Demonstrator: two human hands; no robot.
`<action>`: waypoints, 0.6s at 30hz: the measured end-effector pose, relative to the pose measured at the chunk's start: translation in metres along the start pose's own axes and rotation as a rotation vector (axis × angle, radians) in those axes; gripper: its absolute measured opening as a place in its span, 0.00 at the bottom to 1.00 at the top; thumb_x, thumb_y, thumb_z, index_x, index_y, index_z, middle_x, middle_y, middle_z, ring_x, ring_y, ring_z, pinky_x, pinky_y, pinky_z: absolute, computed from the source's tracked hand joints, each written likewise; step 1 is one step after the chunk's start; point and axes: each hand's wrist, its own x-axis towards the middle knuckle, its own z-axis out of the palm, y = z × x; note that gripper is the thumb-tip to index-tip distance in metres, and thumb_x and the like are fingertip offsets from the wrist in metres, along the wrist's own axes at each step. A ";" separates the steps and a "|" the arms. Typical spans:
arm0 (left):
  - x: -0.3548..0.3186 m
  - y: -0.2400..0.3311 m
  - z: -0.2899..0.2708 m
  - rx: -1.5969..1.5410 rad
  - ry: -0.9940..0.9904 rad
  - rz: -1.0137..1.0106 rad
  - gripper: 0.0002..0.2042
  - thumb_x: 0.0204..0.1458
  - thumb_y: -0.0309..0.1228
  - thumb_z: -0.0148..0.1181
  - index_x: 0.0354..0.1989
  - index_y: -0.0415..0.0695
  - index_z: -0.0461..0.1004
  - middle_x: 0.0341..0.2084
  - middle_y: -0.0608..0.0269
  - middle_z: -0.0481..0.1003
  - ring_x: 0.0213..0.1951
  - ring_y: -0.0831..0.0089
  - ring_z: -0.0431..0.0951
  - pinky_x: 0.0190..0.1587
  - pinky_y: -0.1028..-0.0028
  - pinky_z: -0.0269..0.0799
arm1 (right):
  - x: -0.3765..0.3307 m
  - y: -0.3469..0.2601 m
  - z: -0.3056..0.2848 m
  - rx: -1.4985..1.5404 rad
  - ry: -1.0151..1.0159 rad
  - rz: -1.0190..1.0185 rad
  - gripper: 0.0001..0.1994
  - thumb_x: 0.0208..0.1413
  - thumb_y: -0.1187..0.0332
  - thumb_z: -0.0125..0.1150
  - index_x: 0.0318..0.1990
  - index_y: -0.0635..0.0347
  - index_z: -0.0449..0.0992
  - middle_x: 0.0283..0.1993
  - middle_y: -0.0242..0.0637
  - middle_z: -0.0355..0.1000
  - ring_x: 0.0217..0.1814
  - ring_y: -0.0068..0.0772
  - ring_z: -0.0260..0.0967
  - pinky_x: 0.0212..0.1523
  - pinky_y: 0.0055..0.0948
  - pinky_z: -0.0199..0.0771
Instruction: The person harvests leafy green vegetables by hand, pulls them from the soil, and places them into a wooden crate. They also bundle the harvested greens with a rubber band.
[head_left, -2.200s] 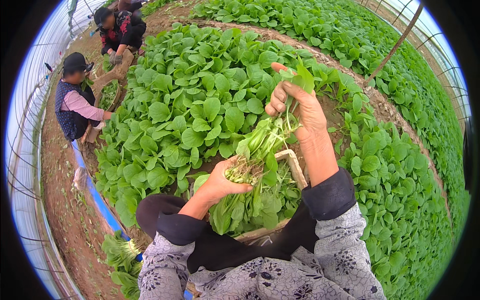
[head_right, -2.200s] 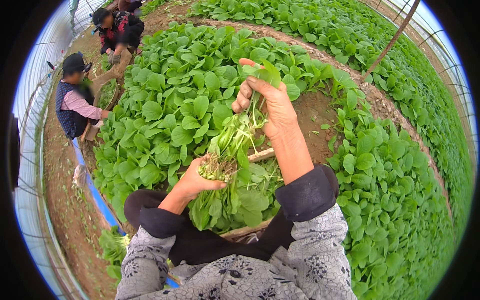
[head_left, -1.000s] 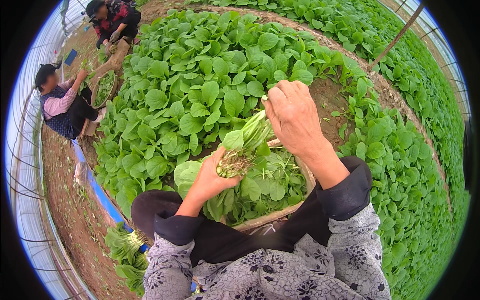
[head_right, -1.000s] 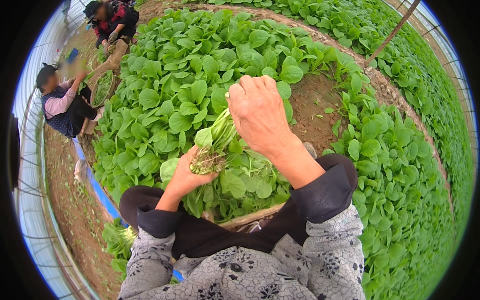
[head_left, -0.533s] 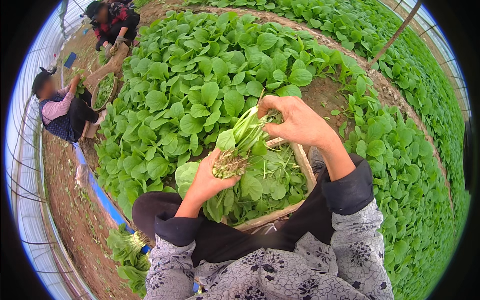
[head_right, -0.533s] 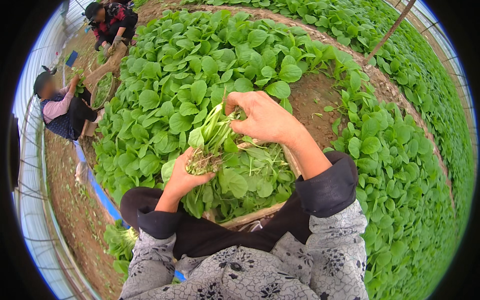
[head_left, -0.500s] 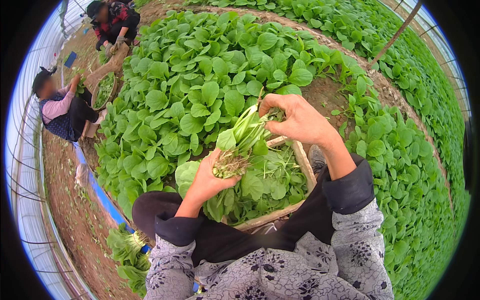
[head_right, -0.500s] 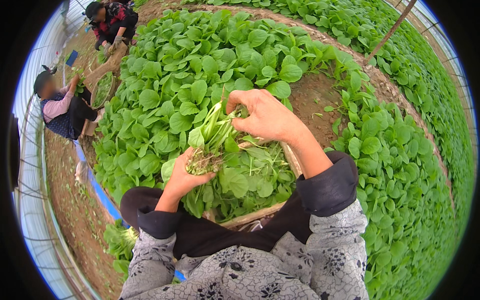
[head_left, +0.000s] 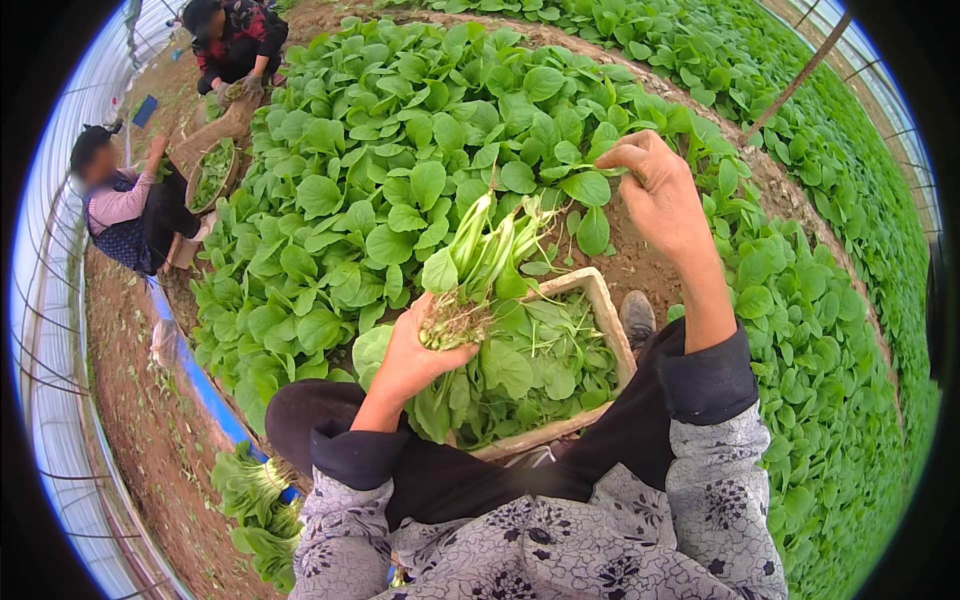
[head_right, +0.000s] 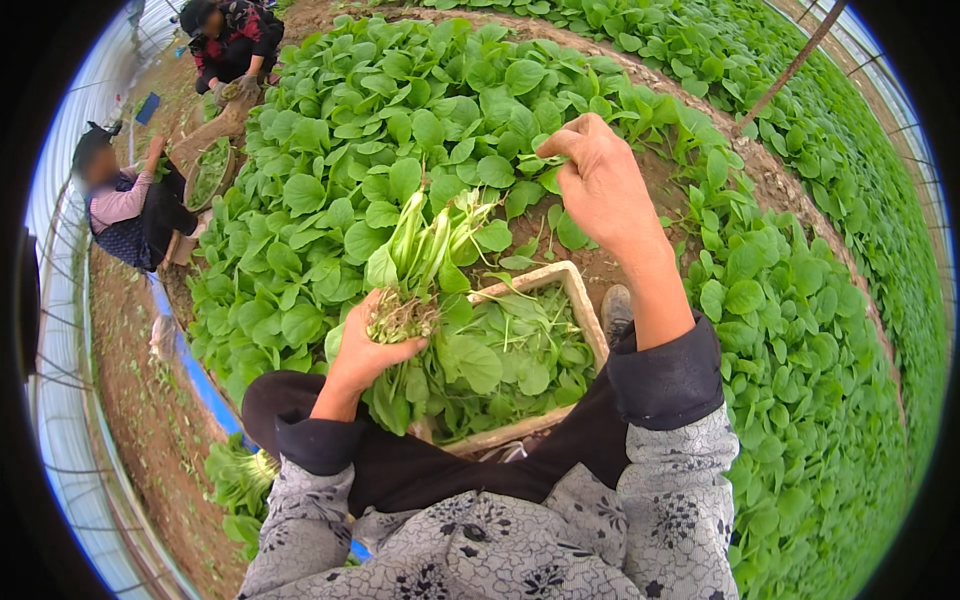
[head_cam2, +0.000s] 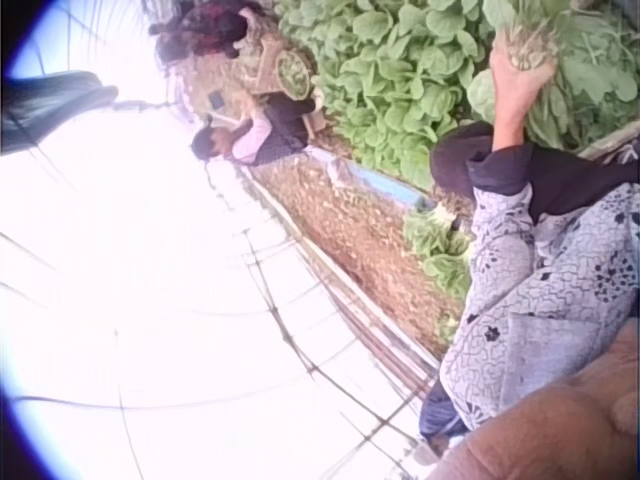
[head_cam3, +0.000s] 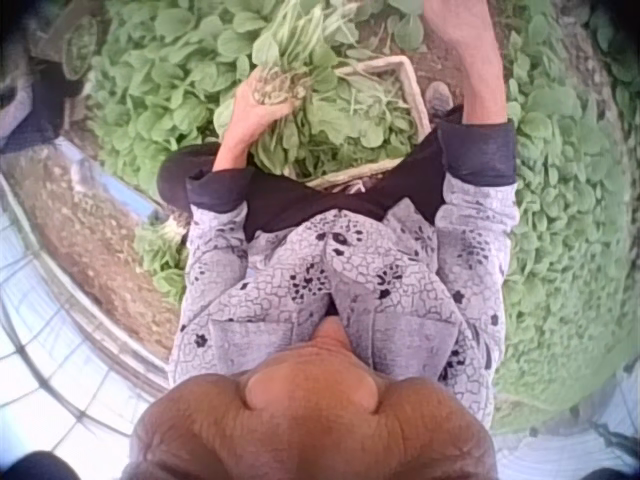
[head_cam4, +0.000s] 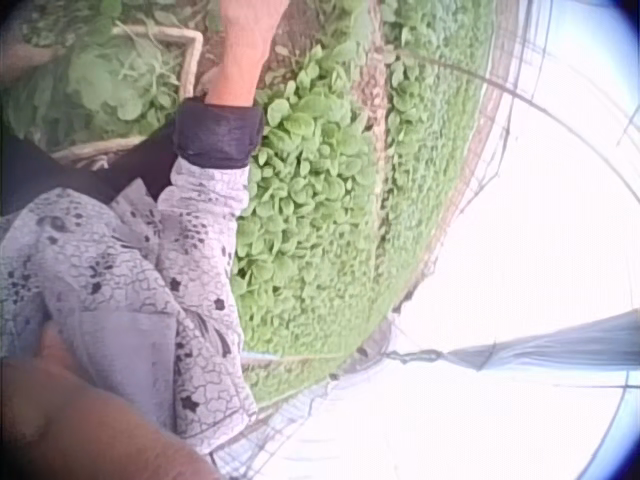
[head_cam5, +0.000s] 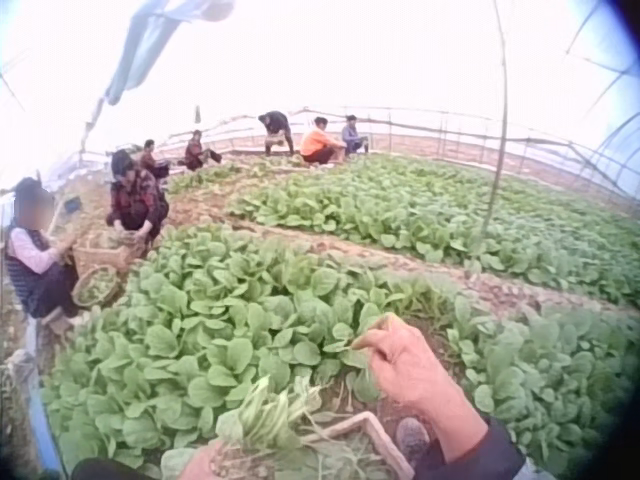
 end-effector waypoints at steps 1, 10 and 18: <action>0.000 0.002 0.000 -0.004 0.006 -0.001 0.24 0.36 0.19 0.70 0.47 0.38 0.71 0.38 0.66 0.78 0.39 0.80 0.75 0.46 0.76 0.71 | -0.005 0.005 0.002 0.090 -0.024 0.012 0.17 0.51 0.71 0.62 0.50 0.60 0.75 0.48 0.41 0.73 0.49 0.33 0.71 0.42 0.32 0.73; -0.001 0.003 0.002 0.203 0.106 0.070 0.18 0.37 0.24 0.70 0.40 0.39 0.73 0.32 0.64 0.76 0.34 0.78 0.74 0.42 0.76 0.70 | -0.016 -0.048 0.018 0.607 -0.200 0.273 0.12 0.51 0.74 0.59 0.44 0.62 0.72 0.22 0.28 0.68 0.23 0.20 0.68 0.25 0.24 0.66; -0.004 0.001 -0.003 0.248 0.097 0.056 0.20 0.37 0.25 0.71 0.41 0.39 0.74 0.33 0.65 0.76 0.34 0.79 0.74 0.42 0.76 0.70 | -0.019 -0.011 0.015 0.062 -0.118 -0.046 0.33 0.46 0.77 0.57 0.64 0.49 0.65 0.61 0.45 0.66 0.50 0.35 0.70 0.40 0.32 0.76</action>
